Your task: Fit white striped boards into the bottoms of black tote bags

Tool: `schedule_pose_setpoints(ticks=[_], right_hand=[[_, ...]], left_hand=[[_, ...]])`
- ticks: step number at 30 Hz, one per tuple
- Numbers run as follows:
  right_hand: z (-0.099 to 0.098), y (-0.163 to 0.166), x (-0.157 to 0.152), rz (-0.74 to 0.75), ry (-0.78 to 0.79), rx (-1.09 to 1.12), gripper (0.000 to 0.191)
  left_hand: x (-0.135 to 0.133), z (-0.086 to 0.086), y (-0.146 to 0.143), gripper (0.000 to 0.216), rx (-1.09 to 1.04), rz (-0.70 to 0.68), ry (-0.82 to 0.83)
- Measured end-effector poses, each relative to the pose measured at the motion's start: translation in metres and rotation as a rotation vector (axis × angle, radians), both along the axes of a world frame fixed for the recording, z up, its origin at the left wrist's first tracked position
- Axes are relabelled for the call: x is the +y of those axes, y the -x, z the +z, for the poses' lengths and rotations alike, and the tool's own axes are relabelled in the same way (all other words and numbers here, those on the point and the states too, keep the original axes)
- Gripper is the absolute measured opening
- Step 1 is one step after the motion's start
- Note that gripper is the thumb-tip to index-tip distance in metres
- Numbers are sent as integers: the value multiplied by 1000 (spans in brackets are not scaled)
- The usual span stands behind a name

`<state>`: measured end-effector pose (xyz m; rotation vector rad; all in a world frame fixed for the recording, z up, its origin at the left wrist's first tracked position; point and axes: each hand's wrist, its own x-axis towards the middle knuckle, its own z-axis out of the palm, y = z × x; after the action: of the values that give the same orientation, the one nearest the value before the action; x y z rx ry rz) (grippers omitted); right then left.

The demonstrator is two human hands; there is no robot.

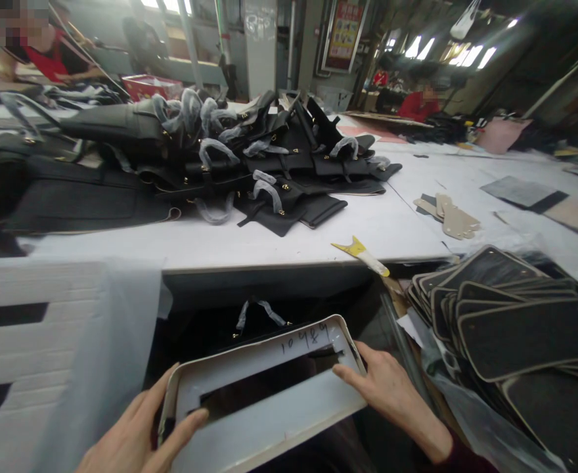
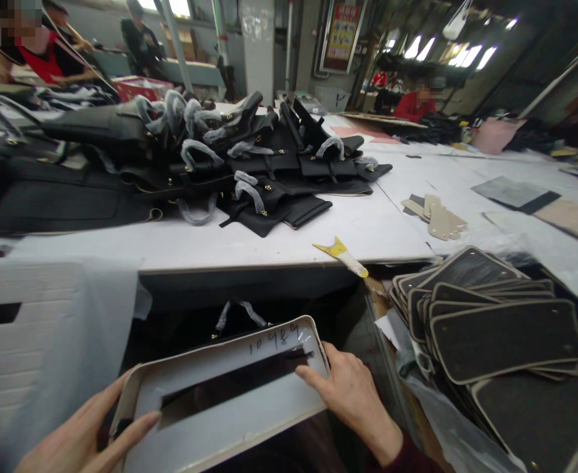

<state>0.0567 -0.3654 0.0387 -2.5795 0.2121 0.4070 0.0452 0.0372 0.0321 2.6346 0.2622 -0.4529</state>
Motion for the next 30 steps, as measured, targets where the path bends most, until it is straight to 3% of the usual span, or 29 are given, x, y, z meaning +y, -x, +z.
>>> schedule_pose_setpoints(ticks=[6, 11, 17, 23, 26, 30], right_hand=[[1, -54, -1, 134, -33, -94, 32], [-4, -83, -3, 248, -74, -48, 27], [-12, -97, -13, 274, -224, 81, 37], [-18, -84, -15, 188, -370, 115, 36], [-20, -61, -15, 147, -439, 63, 35], [-24, -31, -16, 25, -366, -51, 46]], left_hand=[[-11, 21, -52, 49, 57, -230, -54], [-11, 21, -72, 44, 115, -270, -66], [-4, 12, -87, 36, 184, -304, 77], [4, 6, -81, 46, 202, -361, 110], [7, 7, -67, 57, 184, -294, 193], [14, 4, -45, 74, 133, -163, 238]])
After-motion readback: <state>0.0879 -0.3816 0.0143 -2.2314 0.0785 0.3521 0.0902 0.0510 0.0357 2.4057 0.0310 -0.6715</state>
